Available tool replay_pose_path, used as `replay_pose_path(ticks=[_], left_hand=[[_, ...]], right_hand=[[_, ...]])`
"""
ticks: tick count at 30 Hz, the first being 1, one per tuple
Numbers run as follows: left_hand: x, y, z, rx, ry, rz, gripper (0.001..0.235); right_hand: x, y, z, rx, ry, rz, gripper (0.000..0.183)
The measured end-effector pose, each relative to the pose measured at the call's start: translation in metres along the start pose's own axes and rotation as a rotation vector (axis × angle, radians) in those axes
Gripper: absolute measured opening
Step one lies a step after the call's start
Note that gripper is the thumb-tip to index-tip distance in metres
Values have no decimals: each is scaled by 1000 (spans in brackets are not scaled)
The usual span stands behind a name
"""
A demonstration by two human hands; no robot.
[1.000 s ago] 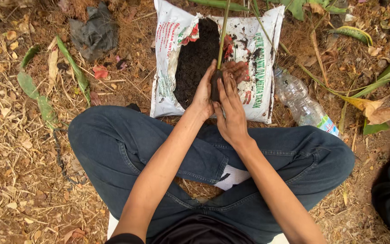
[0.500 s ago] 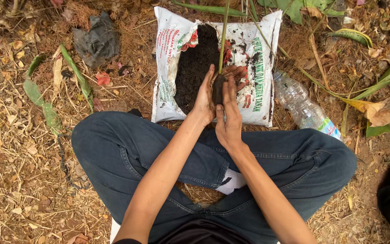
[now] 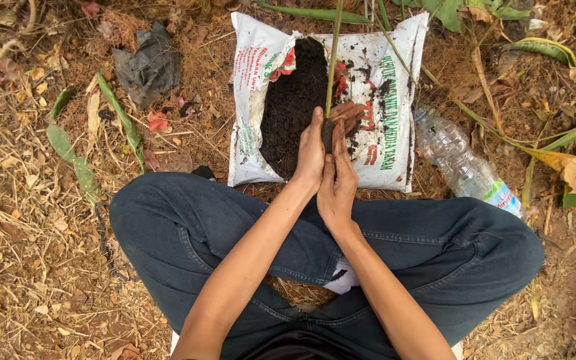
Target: The person sits cross-legged on the ground and packs soil into a white sack. They then insert a plant cutting into the soil, pack more soil around it, and add coconut coir on top.
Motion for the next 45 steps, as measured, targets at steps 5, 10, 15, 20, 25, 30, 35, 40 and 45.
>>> replay_pose_path(ticks=[5, 10, 15, 20, 25, 30, 35, 40, 45], left_hand=[[2, -7, -4, -333, -165, 84, 65], [11, -33, 0, -423, -191, 78, 44], [10, -35, 4, -402, -143, 153, 46], [12, -32, 12, -445, -227, -99, 48], [11, -26, 10, -314, -81, -48, 48], [11, -26, 7, -265, -119, 7, 56], [1, -2, -1, -108, -126, 180, 75], [8, 1, -9, -10, -48, 5, 59], [19, -22, 2, 9, -75, -213, 49]], right_hand=[[2, -9, 18, -132, -165, -11, 51], [6, -31, 25, 142, -158, -126, 61], [4, -31, 18, 36, -36, -132, 68], [-10, -8, 23, -125, -237, 31, 68], [-18, 9, 18, -40, -171, 170, 69], [-15, 2, 12, -8, -122, 170, 67], [4, -4, 18, -39, -155, 42, 59], [17, -12, 35, -29, -149, 3, 54], [23, -19, 44, -56, -106, 58, 53]])
Point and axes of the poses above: each hand's wrist, its own x-axis towards the middle knuckle, its own y-axis out of the palm, z = x × y, the point moved 5 cm from there along x, towards the middle knuckle, and after that the axes turned 3 degrees about x, right-handed, at the moved point
